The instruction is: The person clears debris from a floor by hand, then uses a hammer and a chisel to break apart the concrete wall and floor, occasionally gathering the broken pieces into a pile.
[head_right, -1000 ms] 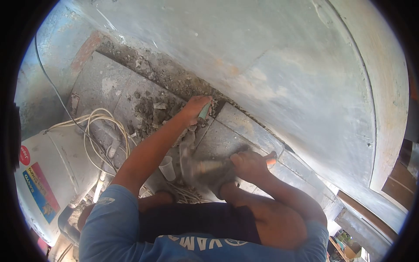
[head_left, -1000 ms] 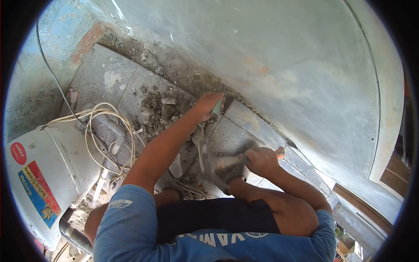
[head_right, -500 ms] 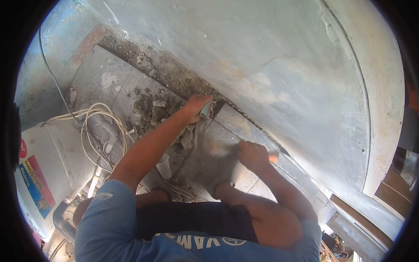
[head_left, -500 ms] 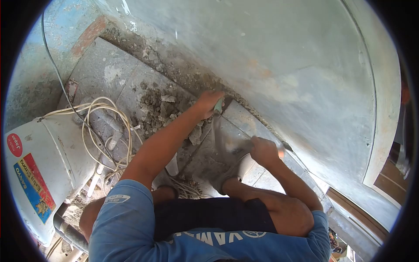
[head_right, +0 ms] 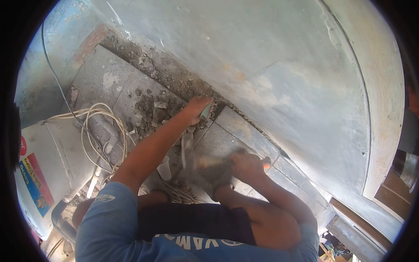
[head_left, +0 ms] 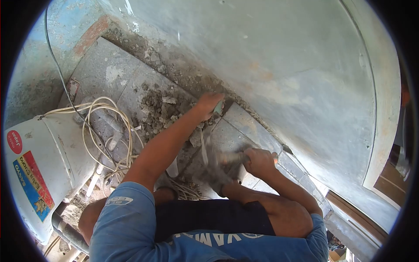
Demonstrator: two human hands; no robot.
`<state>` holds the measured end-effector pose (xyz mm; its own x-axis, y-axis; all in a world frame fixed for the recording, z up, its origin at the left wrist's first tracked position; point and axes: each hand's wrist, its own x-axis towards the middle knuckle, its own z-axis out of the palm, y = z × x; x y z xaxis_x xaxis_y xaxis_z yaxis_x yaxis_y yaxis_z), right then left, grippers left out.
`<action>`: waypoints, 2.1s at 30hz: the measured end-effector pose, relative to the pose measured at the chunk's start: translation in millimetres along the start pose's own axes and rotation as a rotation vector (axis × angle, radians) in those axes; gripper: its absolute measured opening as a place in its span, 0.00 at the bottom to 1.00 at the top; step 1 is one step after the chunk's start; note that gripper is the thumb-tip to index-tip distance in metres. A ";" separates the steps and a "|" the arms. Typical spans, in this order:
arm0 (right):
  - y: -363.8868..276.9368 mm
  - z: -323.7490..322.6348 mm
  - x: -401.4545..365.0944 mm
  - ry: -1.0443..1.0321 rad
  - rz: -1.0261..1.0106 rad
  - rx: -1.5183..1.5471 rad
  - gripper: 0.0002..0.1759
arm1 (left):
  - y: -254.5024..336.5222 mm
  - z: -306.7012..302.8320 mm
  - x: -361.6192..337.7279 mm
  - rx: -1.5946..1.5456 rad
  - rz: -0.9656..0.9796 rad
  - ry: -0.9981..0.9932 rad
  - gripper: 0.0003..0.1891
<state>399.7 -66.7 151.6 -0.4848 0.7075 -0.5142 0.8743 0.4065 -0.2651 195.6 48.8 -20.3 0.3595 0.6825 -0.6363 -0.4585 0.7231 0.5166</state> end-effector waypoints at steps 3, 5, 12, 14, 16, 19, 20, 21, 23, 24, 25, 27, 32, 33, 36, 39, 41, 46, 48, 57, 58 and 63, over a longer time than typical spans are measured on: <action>6.6 -2.1 -4.9 0.351 -0.467 0.095 0.10 | 3.8 2.8 -3.7 -0.006 -0.029 0.047 0.11; 9.4 1.2 10.4 0.136 -0.073 0.030 0.10 | -1.0 4.7 -6.4 -0.004 -0.034 0.049 0.11; 8.9 7.5 -3.8 0.160 -0.093 0.079 0.08 | 1.7 9.3 1.7 -0.058 -0.081 0.128 0.12; 18.6 9.2 5.6 0.417 -0.319 0.102 0.07 | -3.4 13.3 7.1 -0.100 -0.064 0.148 0.12; 21.4 7.3 11.2 0.184 -0.020 0.085 0.08 | -2.9 18.6 6.5 -0.132 -0.040 0.156 0.12; 20.8 9.2 8.3 -0.004 0.312 0.056 0.14 | 0.2 23.8 1.1 -0.107 -0.023 0.175 0.12; 20.0 13.9 1.0 -0.012 0.316 0.060 0.14 | -1.2 27.0 2.2 -0.095 -0.133 0.256 0.11; 22.7 17.6 -0.1 0.067 0.273 0.103 0.14 | 1.8 27.2 4.8 -0.087 -0.229 0.340 0.10; 25.1 18.8 -7.3 0.129 0.223 0.144 0.14 | -3.9 23.7 2.4 -0.130 -0.205 0.357 0.10; 26.9 16.1 -9.4 0.195 0.167 0.172 0.14 | -4.6 22.7 2.7 -0.161 -0.175 0.365 0.10; 27.3 12.2 -10.2 0.263 0.116 0.201 0.15 | -1.7 24.3 -1.8 -0.163 -0.172 0.366 0.10; 24.8 2.9 -11.0 0.354 0.008 0.204 0.14 | 2.2 27.7 -11.6 -0.202 -0.102 0.221 0.10; 18.7 -12.2 -4.3 0.524 -0.294 0.135 0.12 | -2.4 25.6 8.3 -0.191 -0.153 0.245 0.11; 21.3 -10.4 -3.4 0.520 -0.295 0.134 0.12 | -2.8 26.7 9.1 -0.175 -0.151 0.236 0.13; 32.9 10.2 4.1 0.543 -0.344 0.228 0.10 | 4.3 40.8 0.0 -0.263 -0.112 0.283 0.13; 38.5 14.3 21.8 0.148 0.267 0.261 0.10 | 0.3 42.9 7.3 -0.287 -0.084 0.279 0.12; 36.8 9.1 17.9 0.165 0.260 0.233 0.11 | -0.8 44.0 12.4 -0.328 -0.067 0.274 0.12; 36.3 2.3 1.4 0.704 -0.404 0.507 0.10 | -2.7 54.4 7.8 -0.396 -0.073 0.349 0.11; 45.4 12.1 9.6 0.717 -0.475 0.490 0.10 | -3.2 56.4 13.8 -0.410 -0.069 0.367 0.11; 41.8 9.6 1.8 0.310 0.213 0.278 0.11 | -9.1 67.9 -6.1 -0.276 0.001 0.581 0.11; 41.1 6.6 0.5 0.365 0.232 0.250 0.11 | -12.5 65.2 -2.8 -0.277 0.004 0.582 0.11; 34.0 -23.6 -10.2 0.483 0.005 0.166 0.07 | -10.9 59.2 5.8 -0.301 0.032 0.375 0.11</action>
<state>433.8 -46.4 167.1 -0.4006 0.9118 -0.0903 0.8494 0.3326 -0.4097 250.8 51.1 4.3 0.0492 0.5783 -0.8143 -0.6996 0.6019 0.3852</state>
